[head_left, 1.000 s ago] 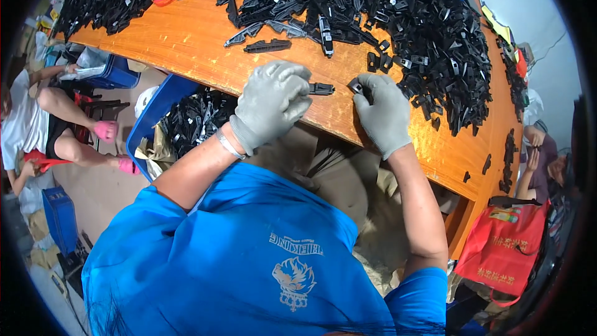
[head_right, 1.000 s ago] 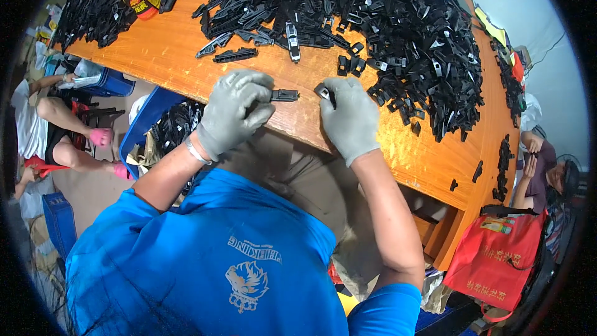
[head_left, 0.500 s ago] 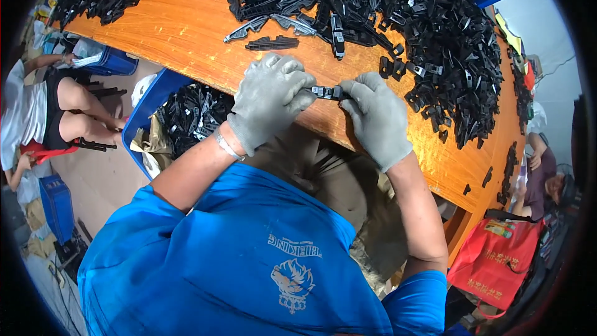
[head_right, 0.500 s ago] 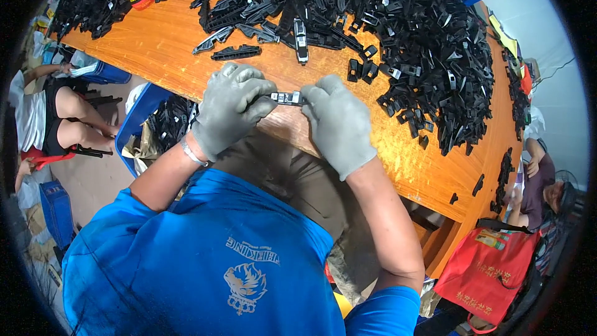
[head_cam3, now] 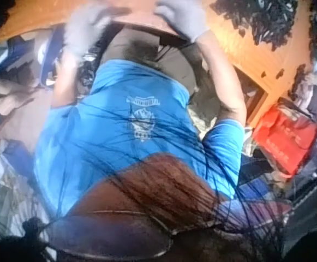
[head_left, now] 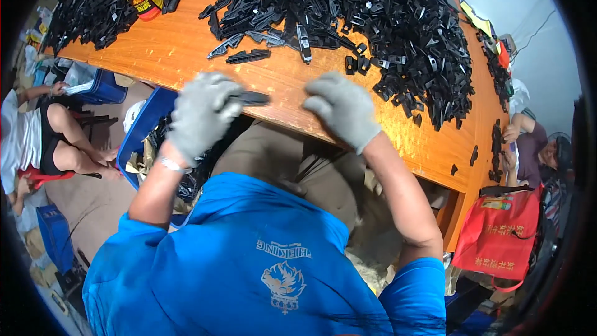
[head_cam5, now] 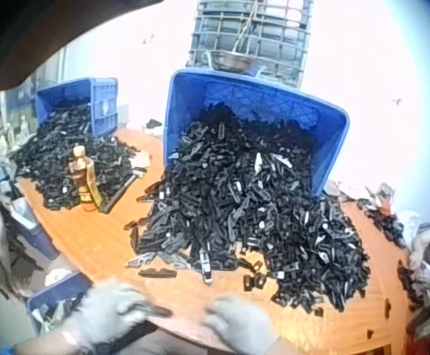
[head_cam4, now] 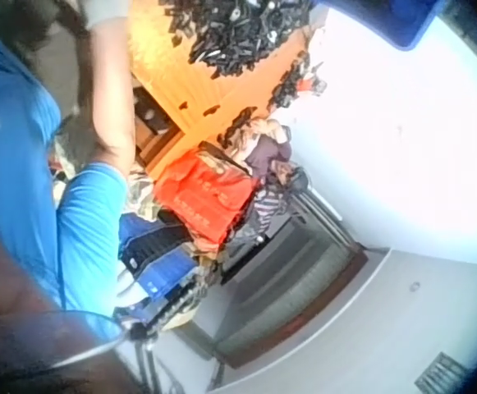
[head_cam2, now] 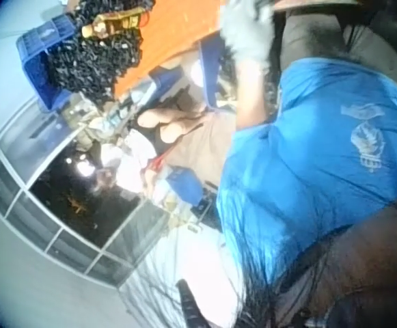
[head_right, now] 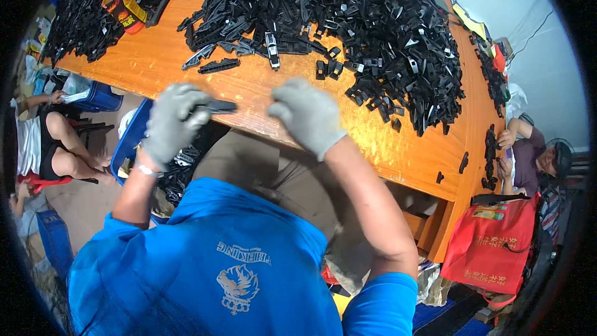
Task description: The person assembles plastic components by snapping pieces together by hand and placing the assembled parts into a container.
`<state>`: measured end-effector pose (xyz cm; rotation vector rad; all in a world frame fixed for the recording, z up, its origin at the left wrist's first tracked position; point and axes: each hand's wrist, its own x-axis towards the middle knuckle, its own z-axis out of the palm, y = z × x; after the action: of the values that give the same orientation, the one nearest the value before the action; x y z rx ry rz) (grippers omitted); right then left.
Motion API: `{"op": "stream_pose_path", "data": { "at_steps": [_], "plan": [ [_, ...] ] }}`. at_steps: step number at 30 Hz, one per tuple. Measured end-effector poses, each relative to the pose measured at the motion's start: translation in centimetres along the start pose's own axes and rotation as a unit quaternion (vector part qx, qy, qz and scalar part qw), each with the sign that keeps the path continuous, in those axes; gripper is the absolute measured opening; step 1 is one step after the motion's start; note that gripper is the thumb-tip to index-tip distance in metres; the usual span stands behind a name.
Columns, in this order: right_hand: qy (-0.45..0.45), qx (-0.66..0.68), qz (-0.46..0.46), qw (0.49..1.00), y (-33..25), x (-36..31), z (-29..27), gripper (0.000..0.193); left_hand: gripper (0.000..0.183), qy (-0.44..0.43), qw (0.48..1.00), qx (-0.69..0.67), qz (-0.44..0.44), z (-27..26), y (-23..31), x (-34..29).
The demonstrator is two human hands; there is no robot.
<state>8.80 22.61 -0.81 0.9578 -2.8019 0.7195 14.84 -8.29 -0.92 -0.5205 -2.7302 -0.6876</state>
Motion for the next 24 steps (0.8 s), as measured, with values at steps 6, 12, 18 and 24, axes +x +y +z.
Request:
{"op": "stream_pose_path", "data": {
  "at_steps": [6, 12, 18, 24],
  "plan": [
    [0.102, -0.157, 0.085, 0.979, 5.8, 1.9, -1.9, 0.019, 0.030, 0.065, 0.995, 0.045, -0.057, -3.9, -2.4, -1.0],
    [0.046, -0.162, 0.115, 0.979, 6.5, 3.2, -0.9, 0.008, 0.021, 0.100, 0.989, 0.093, -0.049, 1.6, -0.6, 4.6],
    [0.117, 0.015, 0.133, 0.984, 4.7, 2.6, -0.4, 0.024, 0.011, 0.073, 0.992, 0.093, -0.047, 4.0, -1.1, 5.7],
    [0.078, 0.144, 0.200, 0.966, 2.1, 0.9, 0.4, 0.040, 0.014, 0.078, 0.995, 0.011, 0.055, 4.8, 0.4, 3.4]
  ]
}}
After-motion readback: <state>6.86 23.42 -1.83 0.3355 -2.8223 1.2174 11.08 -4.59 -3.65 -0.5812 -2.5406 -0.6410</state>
